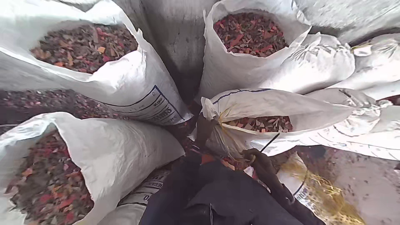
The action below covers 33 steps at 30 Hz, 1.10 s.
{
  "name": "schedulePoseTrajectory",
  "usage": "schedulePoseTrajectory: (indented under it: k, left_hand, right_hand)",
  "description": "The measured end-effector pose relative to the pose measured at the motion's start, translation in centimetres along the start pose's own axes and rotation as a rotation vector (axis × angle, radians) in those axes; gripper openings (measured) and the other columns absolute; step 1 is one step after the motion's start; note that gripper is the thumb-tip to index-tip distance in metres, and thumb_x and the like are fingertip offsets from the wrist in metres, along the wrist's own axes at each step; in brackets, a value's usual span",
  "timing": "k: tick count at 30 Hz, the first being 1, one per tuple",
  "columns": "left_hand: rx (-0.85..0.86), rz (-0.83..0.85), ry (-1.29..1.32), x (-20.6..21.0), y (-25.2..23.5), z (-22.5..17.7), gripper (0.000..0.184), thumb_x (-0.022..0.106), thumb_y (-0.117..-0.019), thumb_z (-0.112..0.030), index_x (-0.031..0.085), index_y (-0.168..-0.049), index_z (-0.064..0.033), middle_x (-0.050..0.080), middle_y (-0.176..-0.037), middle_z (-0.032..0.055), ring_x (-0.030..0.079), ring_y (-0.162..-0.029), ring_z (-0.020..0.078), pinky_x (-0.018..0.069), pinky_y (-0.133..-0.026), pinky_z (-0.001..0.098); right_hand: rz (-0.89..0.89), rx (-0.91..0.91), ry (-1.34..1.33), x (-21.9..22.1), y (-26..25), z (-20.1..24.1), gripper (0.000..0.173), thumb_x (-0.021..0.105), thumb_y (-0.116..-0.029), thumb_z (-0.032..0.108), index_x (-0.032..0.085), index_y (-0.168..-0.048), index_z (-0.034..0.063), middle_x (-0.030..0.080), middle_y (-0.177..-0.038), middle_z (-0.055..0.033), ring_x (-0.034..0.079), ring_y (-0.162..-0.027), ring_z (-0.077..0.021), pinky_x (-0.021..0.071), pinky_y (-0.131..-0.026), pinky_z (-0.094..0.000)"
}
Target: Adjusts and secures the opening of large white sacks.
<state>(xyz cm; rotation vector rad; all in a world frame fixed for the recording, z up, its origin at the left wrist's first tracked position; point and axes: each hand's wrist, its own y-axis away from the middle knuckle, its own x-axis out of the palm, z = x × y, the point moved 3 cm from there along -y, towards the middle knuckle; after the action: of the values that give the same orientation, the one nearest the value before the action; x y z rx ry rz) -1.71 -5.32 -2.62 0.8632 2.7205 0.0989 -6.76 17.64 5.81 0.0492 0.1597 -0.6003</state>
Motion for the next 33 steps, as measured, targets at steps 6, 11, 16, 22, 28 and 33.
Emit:
schedulePoseTrajectory:
  k: [6, 11, 16, 22, 28, 33]
  left_hand:
    - [0.535, -0.054, -0.210, -2.5, 5.1, -9.7, 0.043, 0.055, -0.0984, -0.007, 0.052, -0.138, 0.0091, 0.055, -0.141, 0.0280, 0.053, -0.132, 0.0381, 0.0414, -0.111, 0.0514]
    - [0.260, 0.636, -0.630, 3.2, 0.0, -7.0, 0.044, 0.054, -0.1045, -0.011, 0.048, -0.143, 0.0112, 0.056, -0.138, 0.0327, 0.053, -0.132, 0.0445, 0.0384, -0.115, 0.0544]
    - [0.176, 0.632, -0.599, 2.5, -1.3, -4.0, 0.042, 0.064, -0.0994, -0.009, 0.055, -0.131, 0.0170, 0.057, -0.131, 0.0354, 0.057, -0.125, 0.0425, 0.0434, -0.109, 0.0502]
    - [0.277, 0.651, -0.752, 2.9, -0.2, -4.0, 0.045, 0.072, -0.0947, -0.013, 0.059, -0.127, 0.0155, 0.055, -0.135, 0.0352, 0.054, -0.129, 0.0449, 0.0395, -0.113, 0.0522]
    - [0.260, 0.617, -0.715, 3.0, 0.2, -3.5, 0.035, 0.052, -0.1042, -0.006, 0.057, -0.132, 0.0149, 0.052, -0.142, 0.0337, 0.049, -0.136, 0.0436, 0.0360, -0.116, 0.0511]
    - [0.281, 0.613, -0.700, 3.0, -0.3, -3.2, 0.036, 0.052, -0.1048, -0.008, 0.057, -0.130, 0.0160, 0.051, -0.142, 0.0348, 0.050, -0.135, 0.0453, 0.0363, -0.116, 0.0526]
  right_hand:
    - [-0.158, 0.003, -0.060, 0.4, 1.5, -2.9, 0.023, 0.044, -0.0955, 0.001, 0.060, -0.106, -0.0115, 0.066, -0.096, 0.0006, 0.056, -0.075, 0.0068, 0.0490, -0.069, -0.0134]
    - [-0.189, 0.032, -0.117, 1.2, 1.7, -4.3, 0.027, 0.042, -0.0935, 0.000, 0.060, -0.112, -0.0104, 0.063, -0.095, -0.0015, 0.055, -0.073, 0.0047, 0.0478, -0.068, -0.0147]
    - [-0.213, 0.021, -0.089, 1.5, 2.8, -5.0, 0.026, 0.043, -0.0970, 0.000, 0.063, -0.113, -0.0083, 0.065, -0.089, -0.0002, 0.059, -0.073, 0.0024, 0.0515, -0.073, -0.0180]
    - [-0.214, -0.052, 0.060, 0.2, 4.4, -4.1, 0.033, 0.044, -0.1035, 0.006, 0.064, -0.125, -0.0085, 0.070, -0.116, -0.0181, 0.067, -0.106, -0.0124, 0.0511, -0.097, -0.0286]
    - [-0.244, -0.033, -0.105, -2.6, 8.2, -3.5, 0.034, 0.045, -0.1028, 0.006, 0.060, -0.125, -0.0147, 0.064, -0.127, -0.0202, 0.063, -0.117, -0.0119, 0.0507, -0.103, -0.0268]
    - [-0.522, -0.079, 0.186, -3.9, 5.7, -3.3, 0.034, 0.045, -0.1024, 0.007, 0.066, -0.123, -0.0099, 0.055, -0.141, -0.0299, 0.049, -0.137, -0.0360, 0.0403, -0.113, -0.0446]
